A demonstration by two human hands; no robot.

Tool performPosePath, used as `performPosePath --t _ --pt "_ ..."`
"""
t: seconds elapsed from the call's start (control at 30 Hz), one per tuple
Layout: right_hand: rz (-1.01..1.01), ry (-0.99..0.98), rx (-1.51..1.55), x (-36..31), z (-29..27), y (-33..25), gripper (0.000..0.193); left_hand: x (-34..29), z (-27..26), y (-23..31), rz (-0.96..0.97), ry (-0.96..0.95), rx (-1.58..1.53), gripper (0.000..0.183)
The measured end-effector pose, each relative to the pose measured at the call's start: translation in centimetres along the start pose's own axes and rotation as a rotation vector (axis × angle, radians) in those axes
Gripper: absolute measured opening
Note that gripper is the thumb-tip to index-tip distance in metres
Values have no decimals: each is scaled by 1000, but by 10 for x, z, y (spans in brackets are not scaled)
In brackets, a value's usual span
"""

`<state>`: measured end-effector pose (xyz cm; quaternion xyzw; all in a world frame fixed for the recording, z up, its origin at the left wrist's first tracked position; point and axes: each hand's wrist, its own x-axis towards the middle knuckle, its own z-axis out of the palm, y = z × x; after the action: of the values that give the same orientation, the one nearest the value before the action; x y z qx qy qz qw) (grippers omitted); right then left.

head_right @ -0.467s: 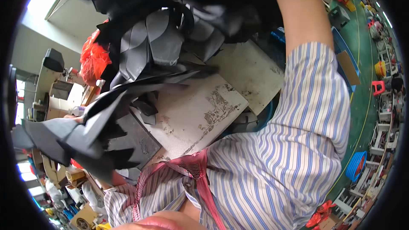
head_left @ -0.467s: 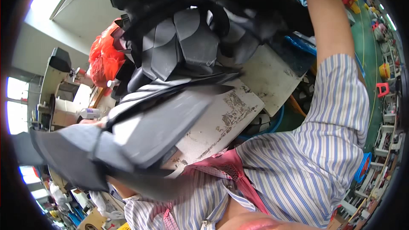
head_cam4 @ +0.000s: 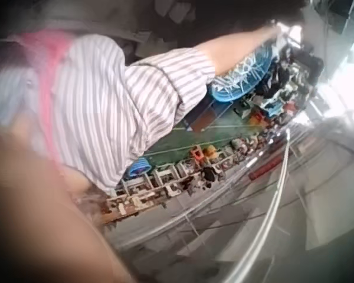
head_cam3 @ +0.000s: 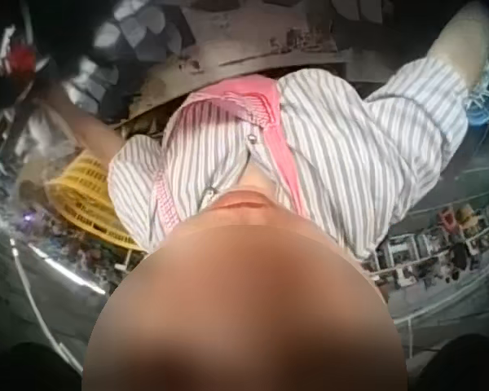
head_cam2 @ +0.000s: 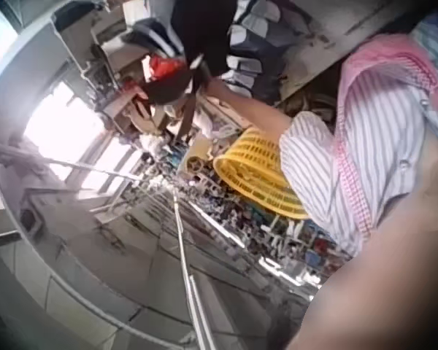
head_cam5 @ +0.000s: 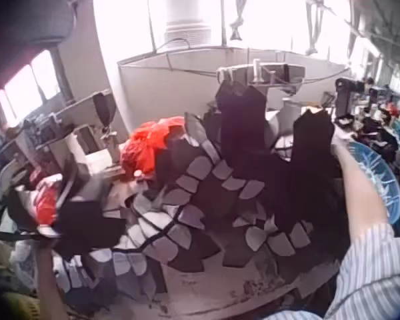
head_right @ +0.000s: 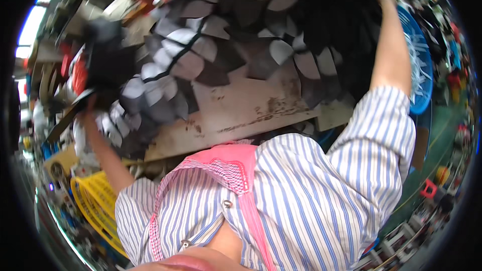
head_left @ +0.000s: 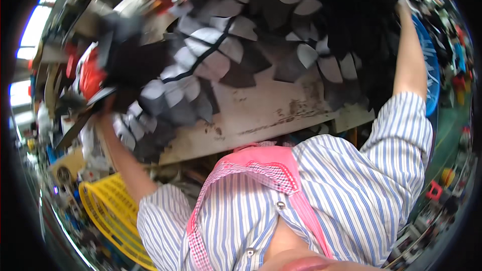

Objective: Cutting shoe components from material using scissors.

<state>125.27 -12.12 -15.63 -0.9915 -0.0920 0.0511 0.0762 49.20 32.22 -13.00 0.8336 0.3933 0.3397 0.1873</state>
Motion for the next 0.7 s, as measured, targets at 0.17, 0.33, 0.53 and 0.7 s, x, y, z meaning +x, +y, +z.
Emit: performPosePath --t 0.17,0.33,0.53,0.7 --pt "-66 294 -454 -96 -57 -34 35 -49 43 28 519 -670 182 36" --pt "-177 825 -283 -223 -132 -57 60 -138 60 27 869 -267 401 30" --pt "-845 -349 629 -498 -34 -249 38 -209 59 -47 792 -346 408 25" --pt "-949 -722 564 -571 146 -349 41 -245 29 -82 394 -353 519 42"
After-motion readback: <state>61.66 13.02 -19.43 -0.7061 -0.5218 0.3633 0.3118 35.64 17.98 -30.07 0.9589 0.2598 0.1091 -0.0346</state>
